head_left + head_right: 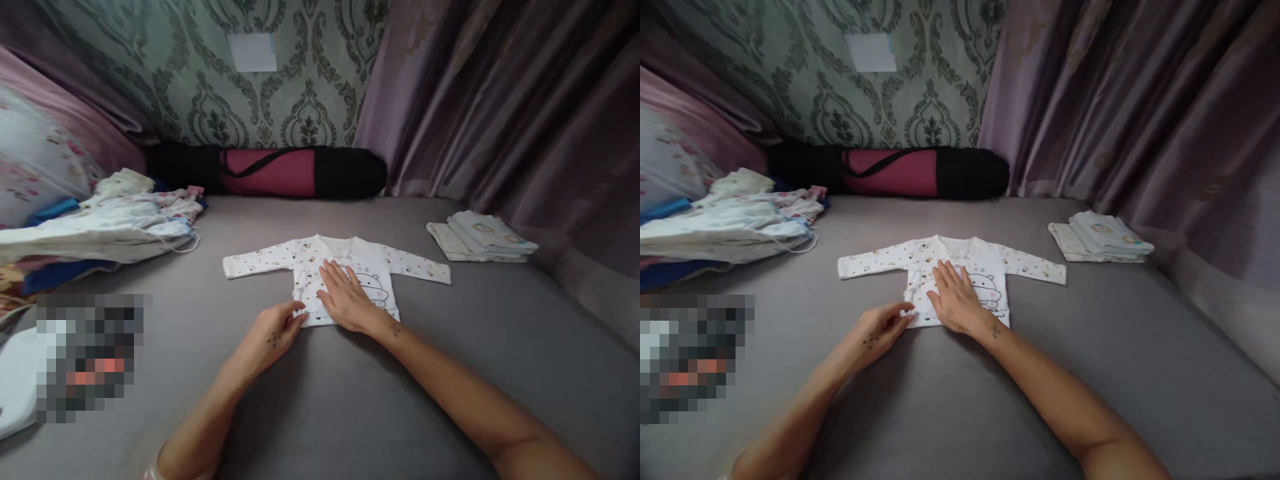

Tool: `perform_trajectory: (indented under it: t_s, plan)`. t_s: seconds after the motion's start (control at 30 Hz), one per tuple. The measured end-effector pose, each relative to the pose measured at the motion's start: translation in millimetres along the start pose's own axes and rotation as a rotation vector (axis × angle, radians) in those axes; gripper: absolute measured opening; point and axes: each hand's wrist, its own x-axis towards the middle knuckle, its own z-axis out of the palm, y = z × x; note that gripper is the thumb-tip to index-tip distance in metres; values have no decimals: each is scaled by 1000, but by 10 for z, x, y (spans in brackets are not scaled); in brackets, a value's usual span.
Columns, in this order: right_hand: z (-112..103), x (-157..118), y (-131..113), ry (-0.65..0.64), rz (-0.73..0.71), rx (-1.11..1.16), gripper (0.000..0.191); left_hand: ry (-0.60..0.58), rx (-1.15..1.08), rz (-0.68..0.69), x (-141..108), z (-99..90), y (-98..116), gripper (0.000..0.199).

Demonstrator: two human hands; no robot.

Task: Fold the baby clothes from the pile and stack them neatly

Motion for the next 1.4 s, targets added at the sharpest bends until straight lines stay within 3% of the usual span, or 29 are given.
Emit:
perform_trajectory:
  t_s: [0.13, 0.27, 0.43, 0.57, 0.7, 0.9, 0.97, 1.2, 1.4]
  plan:
    - [104, -54, 43, -24, 55, -10, 63, -52, 41, 9, 5, 32, -54, 40]
    - [-24, -36, 113, -79, 34, 110, 62, -42, 37, -56, 32, 5, -39, 40]
    - [-286, 197, 416, 104, 82, 173, 40, 93, 27, 17, 63, 21, 66, 38]
    - [-350, 572, 654, 182, 203, 203, 31, 111, 18, 79, 56, 58, 115, 36]
    - [-391, 908, 728, 73, 327, 214, 23, 79, 43, 71, 40, 54, 84, 33]
    - [-492, 1225, 708, -254, 410, 176, 15, 84, 70, 62, 23, 19, 44, 31]
    - [-495, 1291, 707, -308, 430, 161, 18, 71, 90, 59, 18, 13, 52, 31]
    - [-527, 1365, 688, -366, 442, 80, 23, -36, 164, 120, -6, 32, 99, 30]
    - [-652, 1325, 524, -331, 458, -143, 32, -114, 232, 136, -26, 43, 104, 33]
